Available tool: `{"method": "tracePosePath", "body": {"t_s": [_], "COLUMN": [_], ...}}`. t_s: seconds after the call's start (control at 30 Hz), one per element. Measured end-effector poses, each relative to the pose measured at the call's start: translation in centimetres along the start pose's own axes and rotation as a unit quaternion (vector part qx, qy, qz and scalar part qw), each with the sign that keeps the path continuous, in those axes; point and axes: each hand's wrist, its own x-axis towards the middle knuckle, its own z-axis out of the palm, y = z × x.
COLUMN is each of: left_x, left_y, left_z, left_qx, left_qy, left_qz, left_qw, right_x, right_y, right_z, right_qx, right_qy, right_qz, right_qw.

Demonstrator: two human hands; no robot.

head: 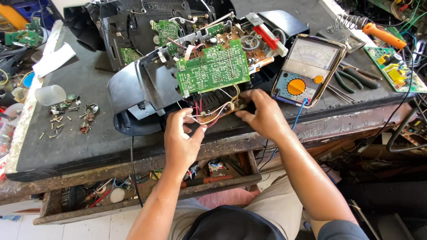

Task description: The person uses a soldering iron to work on a green circuit board inside a disassembled electronic device. They then use a multimeter with red and black probes to test connections on the board.

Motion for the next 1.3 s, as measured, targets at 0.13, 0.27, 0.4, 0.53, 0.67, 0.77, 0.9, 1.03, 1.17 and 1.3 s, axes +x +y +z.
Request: {"method": "tracePosePath", "body": {"t_s": [0.13, 0.27, 0.4, 0.53, 0.67, 0.77, 0.9, 1.03, 1.17, 1.3], "left_x": [0.1, -0.1, 0.4, 1.4, 1.7, 1.4, 2.4, 1.4, 0.7, 0.4], "left_y": [-1.1, -0.7, -0.4, 0.6, -1.2, -1.3, -1.5, -2.3, -2.9, -3.9], "left_z": [0.7, -0.6, -0.8, -1.0, 0.1, 1.4, 2.6, 2.7, 1.8, 1.6], "left_qx": [-0.157, 0.01, 0.178, 0.219, 0.223, 0.26, 0.238, 0.175, 0.18, 0.164], "left_qy": [-0.008, -0.008, 0.048, -0.011, -0.023, 0.026, 0.118, 0.112, 0.11, 0.045], "left_qz": [-0.098, -0.005, 0.2, 0.343, 0.333, 0.3, 0.329, 0.343, 0.331, 0.293], "left_qw": [0.983, 1.0, 0.962, 0.914, 0.916, 0.917, 0.906, 0.916, 0.92, 0.941], "right_x": [-0.2, 0.3, 1.2, 1.3, 1.3, 1.0, 0.8, 0.6, 0.1, -0.2], "right_y": [1.1, 2.3, 1.3, 0.9, 0.9, 0.8, 1.2, 1.4, 0.2, -0.1], "right_z": [-1.3, -1.0, -2.0, -2.3, -2.0, -1.2, -1.2, -1.7, -1.5, 0.5], "right_qx": [0.146, 0.254, 0.18, 0.17, 0.168, 0.181, 0.184, 0.204, 0.279, 0.371], "right_qy": [0.047, 0.059, 0.051, 0.048, 0.056, 0.07, 0.073, 0.072, 0.046, 0.016], "right_qz": [-0.027, -0.022, -0.049, -0.065, -0.06, -0.06, -0.05, -0.034, -0.008, 0.04], "right_qw": [0.988, 0.965, 0.981, 0.982, 0.982, 0.979, 0.979, 0.976, 0.959, 0.927]}}
